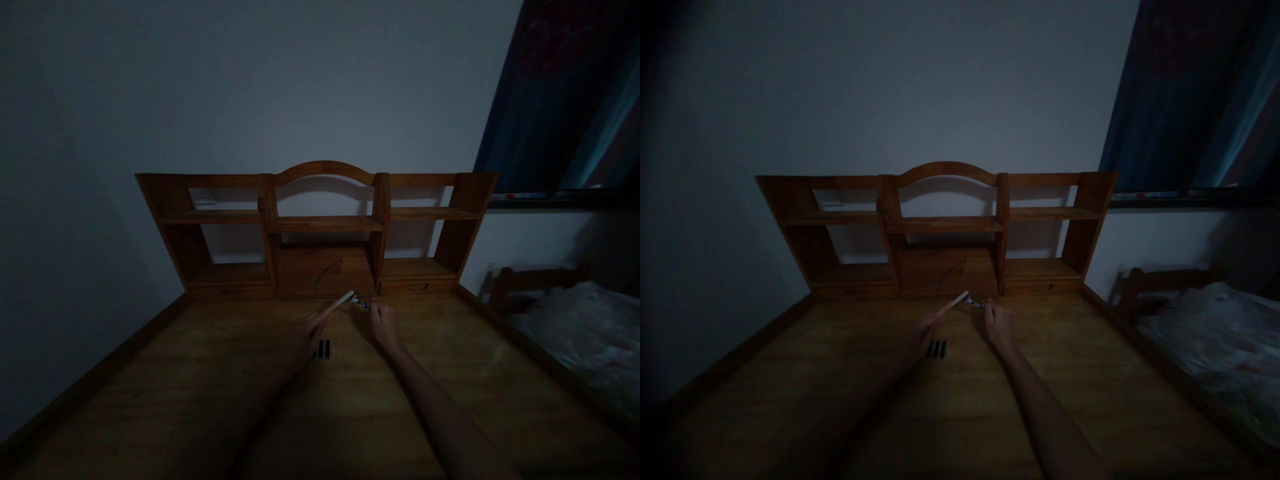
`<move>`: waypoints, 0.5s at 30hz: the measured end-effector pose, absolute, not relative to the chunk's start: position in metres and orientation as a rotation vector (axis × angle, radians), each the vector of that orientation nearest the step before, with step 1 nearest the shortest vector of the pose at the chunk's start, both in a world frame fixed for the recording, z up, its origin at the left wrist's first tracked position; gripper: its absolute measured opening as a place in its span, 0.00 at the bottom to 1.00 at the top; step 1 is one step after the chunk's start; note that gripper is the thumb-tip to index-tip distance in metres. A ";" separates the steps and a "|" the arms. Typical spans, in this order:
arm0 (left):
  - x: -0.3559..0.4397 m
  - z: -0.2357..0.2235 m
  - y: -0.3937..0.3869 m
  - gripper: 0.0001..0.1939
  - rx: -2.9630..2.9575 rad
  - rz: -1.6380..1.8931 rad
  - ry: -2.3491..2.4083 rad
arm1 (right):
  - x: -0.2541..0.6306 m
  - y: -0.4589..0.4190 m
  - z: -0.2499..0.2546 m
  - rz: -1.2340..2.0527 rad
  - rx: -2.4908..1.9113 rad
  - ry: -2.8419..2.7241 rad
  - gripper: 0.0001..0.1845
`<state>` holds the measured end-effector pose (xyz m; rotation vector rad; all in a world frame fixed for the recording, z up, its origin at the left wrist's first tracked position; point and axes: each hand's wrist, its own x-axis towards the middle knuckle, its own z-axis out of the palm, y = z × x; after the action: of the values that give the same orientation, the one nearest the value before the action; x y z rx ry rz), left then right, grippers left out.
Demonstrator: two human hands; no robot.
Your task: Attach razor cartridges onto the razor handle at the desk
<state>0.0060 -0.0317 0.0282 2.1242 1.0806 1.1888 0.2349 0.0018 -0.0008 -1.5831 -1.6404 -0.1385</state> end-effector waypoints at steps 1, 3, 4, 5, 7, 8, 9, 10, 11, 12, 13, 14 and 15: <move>0.005 0.027 -0.031 0.21 2.161 1.190 1.064 | 0.235 0.002 -0.001 -0.144 -1.588 -1.646 0.32; 0.005 0.025 -0.029 0.21 2.202 1.201 1.047 | 0.236 0.002 -0.001 -0.161 -1.598 -1.658 0.32; 0.004 0.024 -0.029 0.21 2.201 1.211 1.059 | 0.236 0.001 0.000 -0.169 -1.599 -1.664 0.33; 0.005 0.024 -0.029 0.22 2.199 1.218 1.072 | 0.236 0.001 0.000 -0.175 -1.598 -1.667 0.33; 0.005 0.025 -0.030 0.21 2.200 1.236 1.081 | 0.235 0.000 0.001 -0.179 -1.594 -1.670 0.33; 0.006 0.026 -0.032 0.21 2.207 1.234 1.071 | 0.235 0.000 0.001 -0.176 -1.588 -1.676 0.33; 0.007 0.028 -0.034 0.21 2.218 1.226 1.053 | 0.234 0.000 0.001 -0.170 -1.581 -1.682 0.33; 0.008 0.029 -0.036 0.21 2.231 1.206 1.029 | 0.234 0.000 0.002 -0.164 -1.574 -1.684 0.33; 0.008 0.031 -0.038 0.21 2.241 1.184 1.006 | 0.234 0.000 0.002 -0.156 -1.569 -1.683 0.32; 0.009 0.032 -0.039 0.21 2.244 1.166 0.991 | 0.234 0.000 0.002 -0.148 -1.567 -1.679 0.32; 0.009 0.032 -0.040 0.21 2.237 1.157 0.991 | 0.234 0.000 0.001 -0.144 -1.573 -1.671 0.32; 0.009 0.032 -0.039 0.21 2.209 1.162 1.019 | 0.234 0.000 0.001 -0.145 -1.581 -1.667 0.31; 0.009 0.031 -0.038 0.21 2.171 1.174 1.059 | 0.235 0.000 0.001 -0.151 -1.589 -1.669 0.31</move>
<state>0.0091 -0.0382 0.0313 2.1715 1.0589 1.1738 0.2346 0.0005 0.0014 -1.5886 -1.6686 -0.1509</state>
